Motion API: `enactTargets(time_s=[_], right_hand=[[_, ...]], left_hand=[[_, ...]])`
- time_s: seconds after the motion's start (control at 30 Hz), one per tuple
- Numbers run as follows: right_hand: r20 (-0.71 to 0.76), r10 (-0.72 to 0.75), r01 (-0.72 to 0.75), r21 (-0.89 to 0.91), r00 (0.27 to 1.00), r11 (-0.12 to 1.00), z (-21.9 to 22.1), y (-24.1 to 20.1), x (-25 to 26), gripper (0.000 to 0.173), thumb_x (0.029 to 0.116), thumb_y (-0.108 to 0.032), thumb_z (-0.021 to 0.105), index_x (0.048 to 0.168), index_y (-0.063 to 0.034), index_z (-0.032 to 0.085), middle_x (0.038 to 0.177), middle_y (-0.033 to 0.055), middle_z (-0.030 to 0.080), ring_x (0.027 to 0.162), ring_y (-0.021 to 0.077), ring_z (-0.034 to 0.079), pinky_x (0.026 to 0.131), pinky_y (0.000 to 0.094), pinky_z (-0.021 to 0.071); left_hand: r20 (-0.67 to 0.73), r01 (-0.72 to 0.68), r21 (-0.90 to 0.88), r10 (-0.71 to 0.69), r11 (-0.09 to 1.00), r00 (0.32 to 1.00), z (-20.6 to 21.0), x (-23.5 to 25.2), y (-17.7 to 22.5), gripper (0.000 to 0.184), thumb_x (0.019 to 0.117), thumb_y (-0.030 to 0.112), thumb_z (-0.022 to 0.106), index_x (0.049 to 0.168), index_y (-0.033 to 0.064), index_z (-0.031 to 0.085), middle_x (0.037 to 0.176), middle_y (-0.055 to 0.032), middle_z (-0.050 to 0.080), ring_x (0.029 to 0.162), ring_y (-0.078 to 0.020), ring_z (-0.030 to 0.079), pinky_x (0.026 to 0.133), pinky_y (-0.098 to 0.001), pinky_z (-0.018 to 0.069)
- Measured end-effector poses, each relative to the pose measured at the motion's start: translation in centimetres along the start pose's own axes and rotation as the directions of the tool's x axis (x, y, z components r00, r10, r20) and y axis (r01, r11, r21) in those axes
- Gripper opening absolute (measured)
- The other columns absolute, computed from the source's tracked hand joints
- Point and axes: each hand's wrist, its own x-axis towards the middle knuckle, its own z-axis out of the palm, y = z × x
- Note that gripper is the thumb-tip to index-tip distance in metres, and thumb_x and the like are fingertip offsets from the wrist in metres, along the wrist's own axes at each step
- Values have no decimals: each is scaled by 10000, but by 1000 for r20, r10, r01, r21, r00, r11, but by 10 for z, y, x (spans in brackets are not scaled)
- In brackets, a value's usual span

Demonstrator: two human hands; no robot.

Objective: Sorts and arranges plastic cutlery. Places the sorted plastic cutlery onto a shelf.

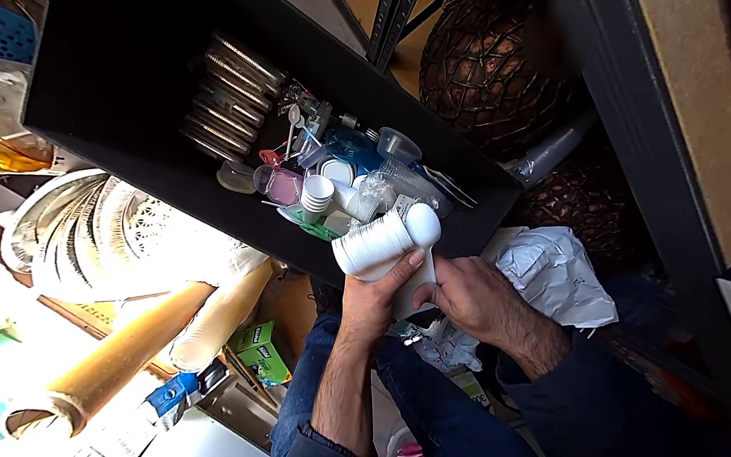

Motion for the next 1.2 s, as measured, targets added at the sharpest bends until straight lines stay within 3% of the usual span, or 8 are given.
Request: enactTargets(time_s=[0.33,0.43,0.53,0.77,0.97,1.03,1.1,1.2], right_hand=[[-72,45,-33,166,996,986,-8,18,1,581,1009,-687,376,835,-200,639,527,-94,447,454,73,474,409,310,380],[-196,101,-58,214,975,975,-8,21,1,546,1020,-643,432,1050,-186,729,654,-85,623,540,70,580,479,338,494],[-267,88,-48,151,960,987,-5,16,3,564,1030,-626,418,1121,-174,743,621,-58,582,515,101,539,458,352,440],[-301,97,-124,-74,949,989,4,-6,3,845,982,-774,184,1291,-157,671,882,34,720,656,219,669,481,423,488],[-228,54,-77,-93,972,993,9,0,9,805,991,-752,280,1258,-113,689,790,30,641,795,228,608,815,453,465],[-187,35,-38,-11,982,999,5,4,13,717,1021,-685,334,1223,-107,708,905,36,673,923,216,626,922,454,466],[-133,51,-31,151,990,988,1,3,14,630,1048,-615,369,1235,-113,701,1020,24,665,994,159,635,902,394,525],[-56,83,-61,321,995,945,-5,2,14,540,1057,-583,392,1087,-142,701,809,-39,621,761,79,624,679,314,543]], left_hand=[[17,-22,39,21,999,1000,5,3,2,370,862,247,836,1174,93,709,1026,-138,738,906,-229,728,805,-404,623],[37,-27,33,26,999,999,5,4,6,352,897,250,798,1198,84,720,1109,-153,739,977,-255,726,854,-422,614],[-10,-30,17,30,999,999,8,5,6,376,877,265,819,1192,95,707,1062,-135,740,943,-227,728,831,-403,621],[-44,-31,-27,30,999,999,12,7,4,401,881,283,817,1214,98,692,1065,-133,734,947,-223,725,838,-409,618],[-72,-80,16,81,997,994,12,10,1,396,871,263,827,1206,94,697,1063,-132,738,951,-226,727,847,-409,618],[-71,-80,23,82,996,994,12,11,1,395,883,266,815,1216,92,697,1088,-137,738,972,-235,726,862,-414,615],[-58,-95,28,96,995,994,12,13,4,413,901,269,795,1261,96,687,1151,-136,732,1020,-244,721,883,-415,611],[12,-125,46,125,991,992,9,16,5,455,929,252,764,1346,111,648,1282,-118,696,1124,-250,692,937,-415,594]])
